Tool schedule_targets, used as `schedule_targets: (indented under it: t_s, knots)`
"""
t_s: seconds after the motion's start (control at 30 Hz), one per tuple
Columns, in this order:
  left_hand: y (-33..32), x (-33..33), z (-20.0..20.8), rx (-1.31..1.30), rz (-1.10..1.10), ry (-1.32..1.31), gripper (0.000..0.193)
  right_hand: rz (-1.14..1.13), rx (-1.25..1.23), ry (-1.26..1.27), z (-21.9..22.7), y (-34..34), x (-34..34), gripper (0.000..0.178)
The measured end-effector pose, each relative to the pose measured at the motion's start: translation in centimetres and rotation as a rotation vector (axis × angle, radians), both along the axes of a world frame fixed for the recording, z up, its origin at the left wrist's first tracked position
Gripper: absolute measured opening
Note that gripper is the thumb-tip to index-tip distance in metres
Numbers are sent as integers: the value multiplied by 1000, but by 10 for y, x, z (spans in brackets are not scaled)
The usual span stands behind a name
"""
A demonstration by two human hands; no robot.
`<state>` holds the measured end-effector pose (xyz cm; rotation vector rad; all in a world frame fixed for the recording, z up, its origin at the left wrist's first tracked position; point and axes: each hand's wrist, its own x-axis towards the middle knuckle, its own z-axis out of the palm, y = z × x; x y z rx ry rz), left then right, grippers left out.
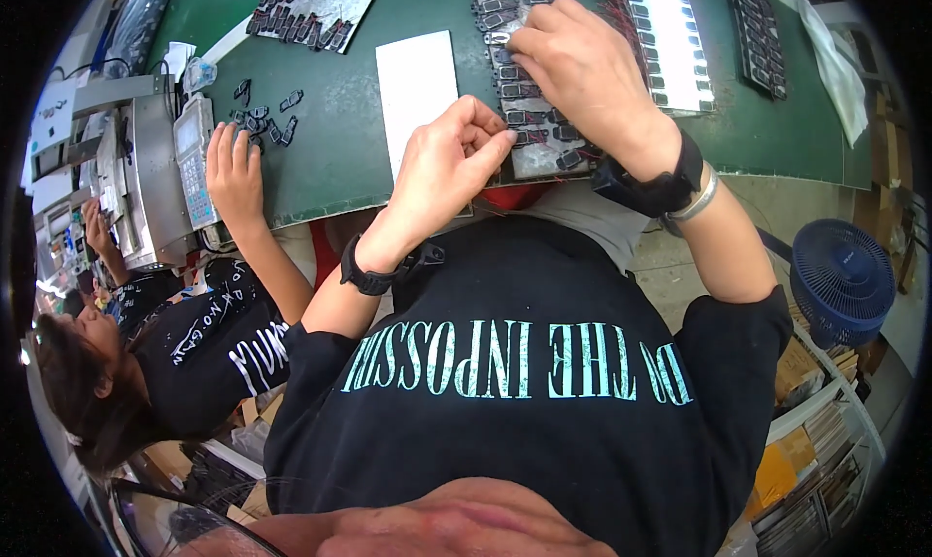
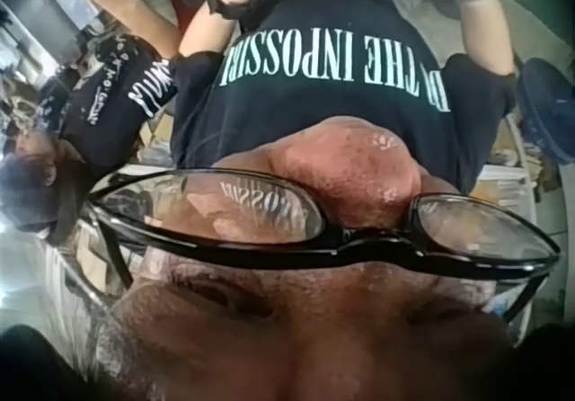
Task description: The person picks up a small electronic component and a metal plate, presses the component onto the plate, and then places the assembly onto a stack. This process is repeated multiple times with new components and plates.
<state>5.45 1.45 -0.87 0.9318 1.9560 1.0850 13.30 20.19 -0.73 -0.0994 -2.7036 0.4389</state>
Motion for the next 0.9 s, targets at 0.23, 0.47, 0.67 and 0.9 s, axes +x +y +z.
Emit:
schedule_targets:
  t_s: [0.23, 0.47, 0.67, 0.9]
  knots:
    - [14, -40, 3, 98, 67, 425, 20, 19, -108, 20, -1, 1, 1, 13]
    - [38, -59, -15, 28, 40, 243, 26, 40, -138, 48, -6, -2, -2, 15]
    - [24, -66, -22, 11, 107, 103, 26, 44, -169, 40, -16, -4, 0, 14]
    - [-41, -93, -1, 303, 366, -126, 22, 68, -77, 82, 27, -24, -5, 16]
